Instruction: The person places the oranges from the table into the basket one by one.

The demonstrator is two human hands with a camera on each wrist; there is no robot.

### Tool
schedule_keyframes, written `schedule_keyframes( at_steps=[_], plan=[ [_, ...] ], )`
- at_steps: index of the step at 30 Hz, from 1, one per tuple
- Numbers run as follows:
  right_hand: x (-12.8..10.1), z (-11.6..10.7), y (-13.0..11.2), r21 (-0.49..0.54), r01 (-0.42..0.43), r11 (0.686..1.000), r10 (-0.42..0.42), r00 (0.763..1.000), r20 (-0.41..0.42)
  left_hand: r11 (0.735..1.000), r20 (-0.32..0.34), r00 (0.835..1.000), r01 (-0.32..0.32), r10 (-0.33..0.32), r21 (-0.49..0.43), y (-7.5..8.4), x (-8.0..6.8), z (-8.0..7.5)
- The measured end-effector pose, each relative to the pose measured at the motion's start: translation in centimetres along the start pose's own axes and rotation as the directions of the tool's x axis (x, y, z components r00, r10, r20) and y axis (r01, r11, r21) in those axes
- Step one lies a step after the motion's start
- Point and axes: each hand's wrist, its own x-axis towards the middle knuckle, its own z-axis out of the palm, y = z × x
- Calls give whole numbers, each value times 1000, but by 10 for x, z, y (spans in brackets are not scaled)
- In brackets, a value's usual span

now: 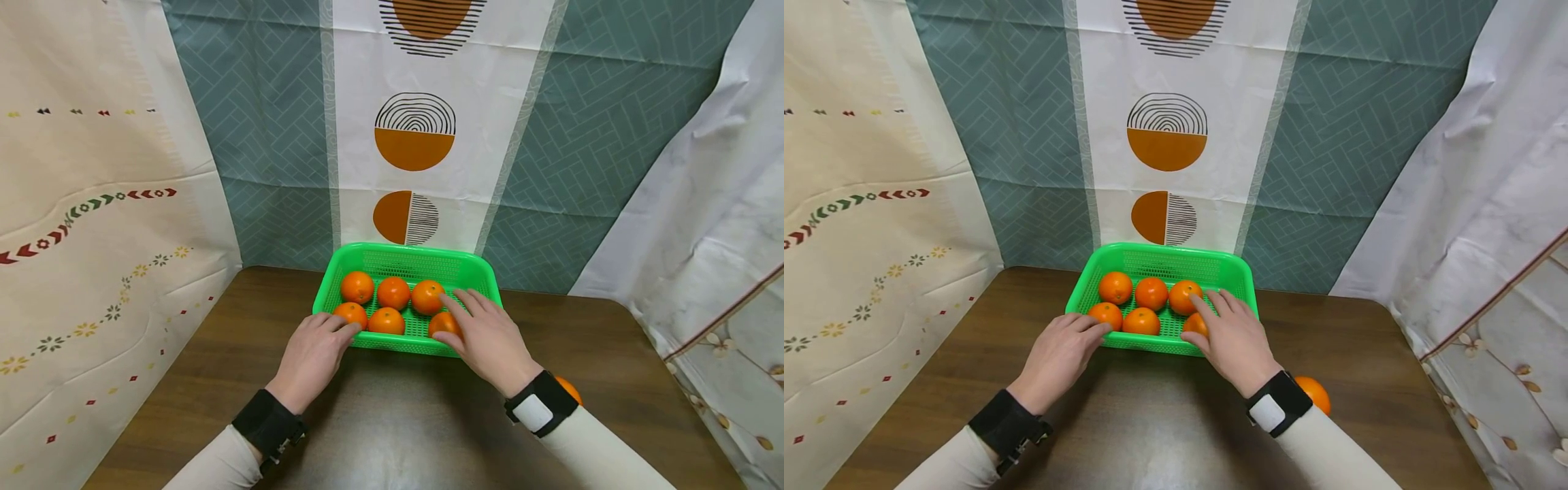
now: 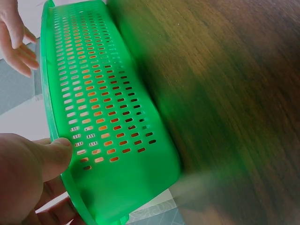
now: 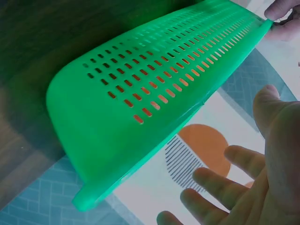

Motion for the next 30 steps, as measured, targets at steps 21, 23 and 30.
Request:
schedule_keyframes(
  at_steps=[21,23,30],
  plan=[
    [-71,-26,26,-22,12,1000,-15,994,-107,1000,20,1000,13,-13,1,0,0,-1],
    [-77,-27,27,-24,9,1000,-11,994,-107,1000,21,1000,13,-13,1,0,0,-1],
    [-93,-28,31,-23,-28,999,26,996,-86,1000,34,999,24,-24,-7,0,1,-1]
  ],
)
